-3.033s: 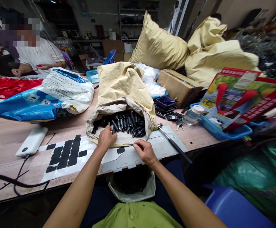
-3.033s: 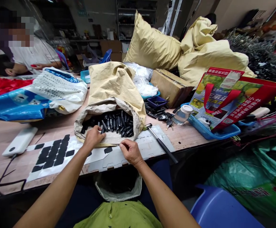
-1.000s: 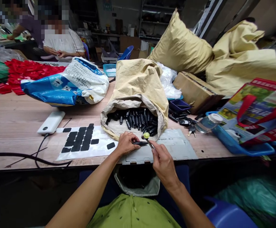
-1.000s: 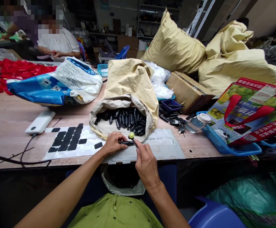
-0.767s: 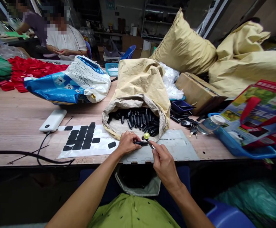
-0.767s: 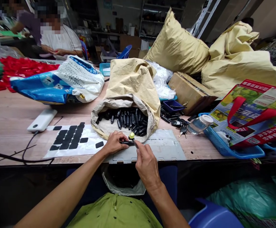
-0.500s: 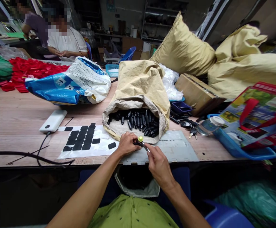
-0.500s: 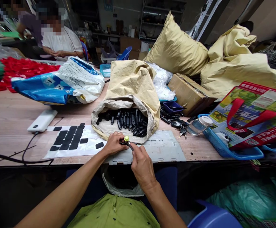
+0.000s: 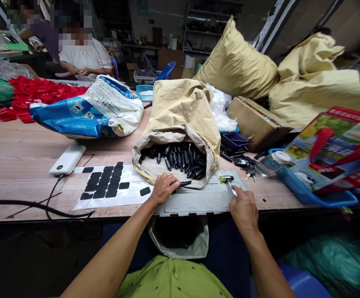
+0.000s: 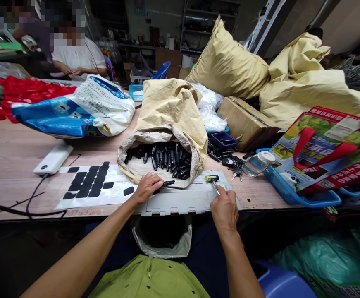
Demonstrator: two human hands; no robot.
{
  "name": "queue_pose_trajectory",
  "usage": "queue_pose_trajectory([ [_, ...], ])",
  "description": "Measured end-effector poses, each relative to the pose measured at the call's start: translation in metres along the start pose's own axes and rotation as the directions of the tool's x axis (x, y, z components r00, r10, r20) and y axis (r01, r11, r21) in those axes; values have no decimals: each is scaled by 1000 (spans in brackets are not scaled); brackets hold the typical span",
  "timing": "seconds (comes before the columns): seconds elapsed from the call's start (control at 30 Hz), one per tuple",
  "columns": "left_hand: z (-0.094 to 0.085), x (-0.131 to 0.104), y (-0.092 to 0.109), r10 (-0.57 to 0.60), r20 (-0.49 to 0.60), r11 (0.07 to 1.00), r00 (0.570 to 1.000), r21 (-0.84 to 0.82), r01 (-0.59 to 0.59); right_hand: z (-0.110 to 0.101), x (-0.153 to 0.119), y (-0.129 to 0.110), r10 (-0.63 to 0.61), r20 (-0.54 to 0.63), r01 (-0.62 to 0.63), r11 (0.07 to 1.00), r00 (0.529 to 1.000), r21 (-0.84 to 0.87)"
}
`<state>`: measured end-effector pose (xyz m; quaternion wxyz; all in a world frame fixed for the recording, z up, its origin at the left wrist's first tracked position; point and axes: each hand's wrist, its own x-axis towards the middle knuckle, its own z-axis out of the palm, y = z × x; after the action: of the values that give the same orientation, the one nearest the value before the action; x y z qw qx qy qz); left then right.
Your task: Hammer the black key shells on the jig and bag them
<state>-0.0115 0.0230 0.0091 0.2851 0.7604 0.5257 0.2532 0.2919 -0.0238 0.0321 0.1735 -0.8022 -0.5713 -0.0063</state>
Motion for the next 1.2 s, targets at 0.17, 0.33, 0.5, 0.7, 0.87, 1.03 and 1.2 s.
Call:
queue_pose_trajectory([
  [0.17, 0, 1, 1, -5, 13, 999, 1000, 49, 4, 13, 3, -4, -25, -59, 20, 996, 998, -85],
  [0.33, 0, 0, 1, -12, -23, 1000, 1000, 2, 12, 28, 6, -3, -106, -180, 73, 981, 978, -180],
  [0.5, -1, -2, 1, -48, -100, 987, 994, -157, 32, 36, 5, -1, -143, -231, 89, 969, 962, -228],
  [0.7, 7, -3, -6, -134, -128, 871, 983, -487, 56, 39, 2, -4, -149, -255, 85, 965, 955, -248],
  [0.87, 11, -5, -6, -180, -114, 779, 977, -623, 71, 38, 1, -5, -163, -260, 95, 962, 952, -256],
  [1.03, 9, -5, -5, -148, -152, 793, 977, -608, 25, 39, 1, -5, -164, -269, 95, 963, 949, -254],
  [1.2, 8, -7, -6, -118, -202, 829, 972, -559, -16, 40, 0, -4, -164, -268, 97, 964, 949, -246],
])
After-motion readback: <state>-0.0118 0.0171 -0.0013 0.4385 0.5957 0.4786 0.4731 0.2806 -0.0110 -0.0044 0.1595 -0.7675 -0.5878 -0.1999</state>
